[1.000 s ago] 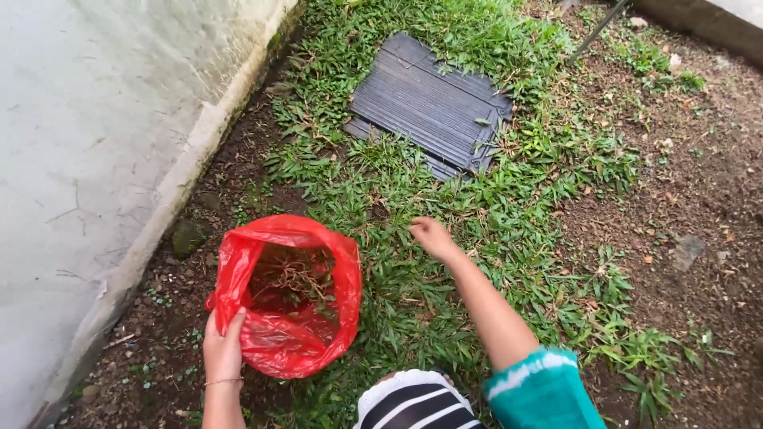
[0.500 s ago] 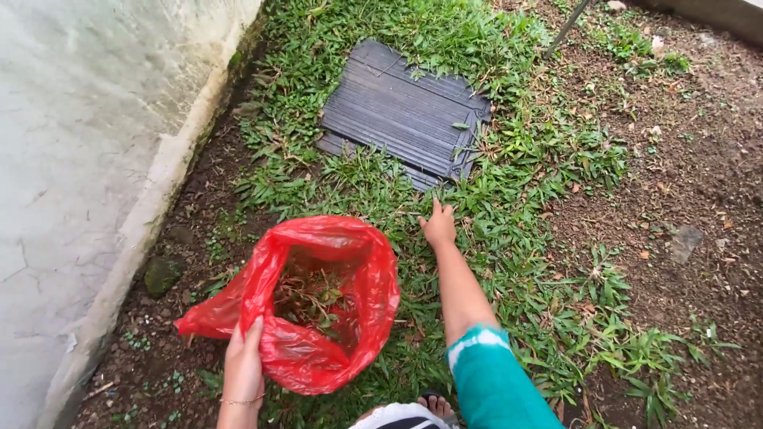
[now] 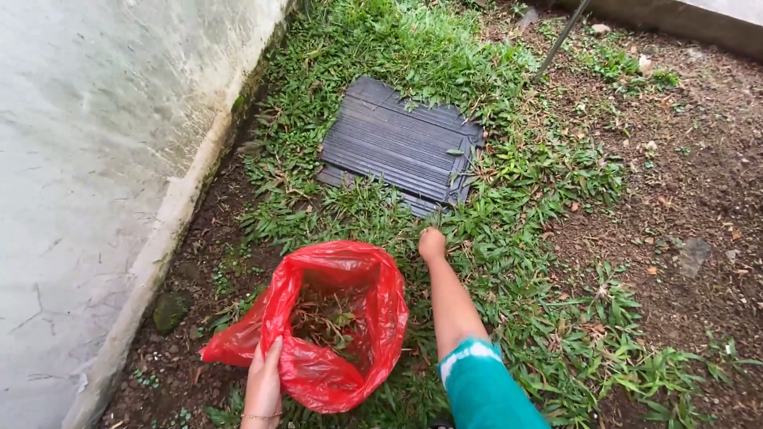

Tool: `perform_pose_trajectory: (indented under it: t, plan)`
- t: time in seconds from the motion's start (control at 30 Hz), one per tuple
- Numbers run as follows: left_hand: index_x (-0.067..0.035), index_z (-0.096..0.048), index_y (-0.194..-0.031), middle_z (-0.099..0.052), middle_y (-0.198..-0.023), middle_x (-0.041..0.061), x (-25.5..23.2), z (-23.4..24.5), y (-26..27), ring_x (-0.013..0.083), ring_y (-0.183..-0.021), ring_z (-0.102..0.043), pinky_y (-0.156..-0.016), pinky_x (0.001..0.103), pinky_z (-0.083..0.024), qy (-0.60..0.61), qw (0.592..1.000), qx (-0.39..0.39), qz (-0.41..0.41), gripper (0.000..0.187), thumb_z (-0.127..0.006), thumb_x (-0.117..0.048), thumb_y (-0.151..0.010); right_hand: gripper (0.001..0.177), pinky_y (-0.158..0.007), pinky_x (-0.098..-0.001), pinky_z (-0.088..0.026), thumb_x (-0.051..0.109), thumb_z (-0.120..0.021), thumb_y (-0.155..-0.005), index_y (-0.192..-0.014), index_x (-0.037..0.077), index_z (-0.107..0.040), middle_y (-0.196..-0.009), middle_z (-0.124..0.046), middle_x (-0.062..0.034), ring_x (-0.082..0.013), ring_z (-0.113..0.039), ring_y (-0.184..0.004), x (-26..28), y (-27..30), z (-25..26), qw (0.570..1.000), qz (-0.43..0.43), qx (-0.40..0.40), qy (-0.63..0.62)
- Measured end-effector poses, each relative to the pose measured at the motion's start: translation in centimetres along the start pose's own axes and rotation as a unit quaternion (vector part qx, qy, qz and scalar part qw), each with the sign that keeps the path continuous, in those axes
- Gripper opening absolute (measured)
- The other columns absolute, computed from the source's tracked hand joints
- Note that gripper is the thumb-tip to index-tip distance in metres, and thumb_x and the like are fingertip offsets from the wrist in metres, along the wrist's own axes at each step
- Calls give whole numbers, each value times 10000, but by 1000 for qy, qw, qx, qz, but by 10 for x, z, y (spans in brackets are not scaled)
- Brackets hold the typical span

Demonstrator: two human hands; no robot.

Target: Picking up weeds and garden debris from the ground and placing them into a red plastic bag

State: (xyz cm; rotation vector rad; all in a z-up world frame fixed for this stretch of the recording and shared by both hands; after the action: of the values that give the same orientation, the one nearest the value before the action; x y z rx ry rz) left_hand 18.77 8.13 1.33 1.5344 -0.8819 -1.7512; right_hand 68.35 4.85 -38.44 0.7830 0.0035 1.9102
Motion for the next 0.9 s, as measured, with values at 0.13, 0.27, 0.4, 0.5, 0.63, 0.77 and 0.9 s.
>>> perform_pose_trajectory:
  t: [0.13,0.27,0.4,0.5,0.63,0.77,0.9]
  plan:
    - [-117,-435,-1560,-613,-1233,166,11,12,-9,300,-1084,-600,-974,419,-463,10,1000,-6,1,550,-512,-253,-1033,371,-783,-469,-483,232,-450,-1056,-923,-26,-680,-932,-706,-189,-349,-657,-848,-6,51,9,988,-78,-10,-132]
    - [-100,-452,-1545,-620,-1260,175,19,25,-10,313,-1108,-611,-968,416,-462,-1,1000,-18,0,531,-506,-249,-1039,140,-490,-294,-306,178,-432,-1075,-1104,54,-490,-713,-358,3,-130,-315,-556,51,146,39,829,-164,108,-524]
    - [-135,-399,-1578,-590,-1395,147,8,29,13,303,-1224,-585,-1045,439,-450,-8,1000,-14,-4,579,-485,-273,-1022,183,-588,-266,-331,247,-472,-1092,-1073,90,-564,-718,-316,46,-93,-305,-599,172,239,143,795,-34,161,-584]
    - [-116,-475,-1542,-634,-1297,153,25,42,-18,304,-1167,-615,-1031,450,-478,20,998,9,-59,553,-503,-259,-1009,302,-733,-305,-622,321,-414,-1079,-981,139,-634,-944,-684,-18,-157,-669,-815,271,336,226,902,210,124,-356]
    - [-122,-445,-1555,-605,-1400,114,40,60,-25,260,-1273,-585,-1091,419,-449,58,994,18,-86,607,-512,-281,-972,242,-843,-373,-597,73,-470,-1026,-1094,61,-702,-1062,-698,-110,-247,-688,-965,338,433,147,844,442,285,-106]
    - [-122,-446,-1543,-587,-1433,113,47,93,-25,252,-1259,-582,-1036,400,-467,108,988,-2,-113,609,-518,-275,-958,656,-936,-493,-435,100,-459,-989,-1616,211,-300,-1336,-478,-225,-422,-527,-1132,328,488,74,743,552,253,283]
    - [-78,-514,-1481,-661,-1250,128,73,161,-69,227,-1048,-632,-931,359,-505,206,965,-35,-157,510,-556,-214,-991,552,-824,-442,-392,128,-609,-919,-1463,102,-517,-1028,-726,-74,-308,-570,-896,363,523,114,738,642,185,95]
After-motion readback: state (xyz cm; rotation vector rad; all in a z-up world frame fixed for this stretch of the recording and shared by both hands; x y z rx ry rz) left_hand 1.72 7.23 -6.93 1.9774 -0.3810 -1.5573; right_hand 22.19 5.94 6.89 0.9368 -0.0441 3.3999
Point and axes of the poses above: each hand's wrist, its own y-axis away from the middle knuckle, its own z-axis out of the back of the hand, x = y × z, the point moved 10 cm from there along -y, towards the middle knuckle
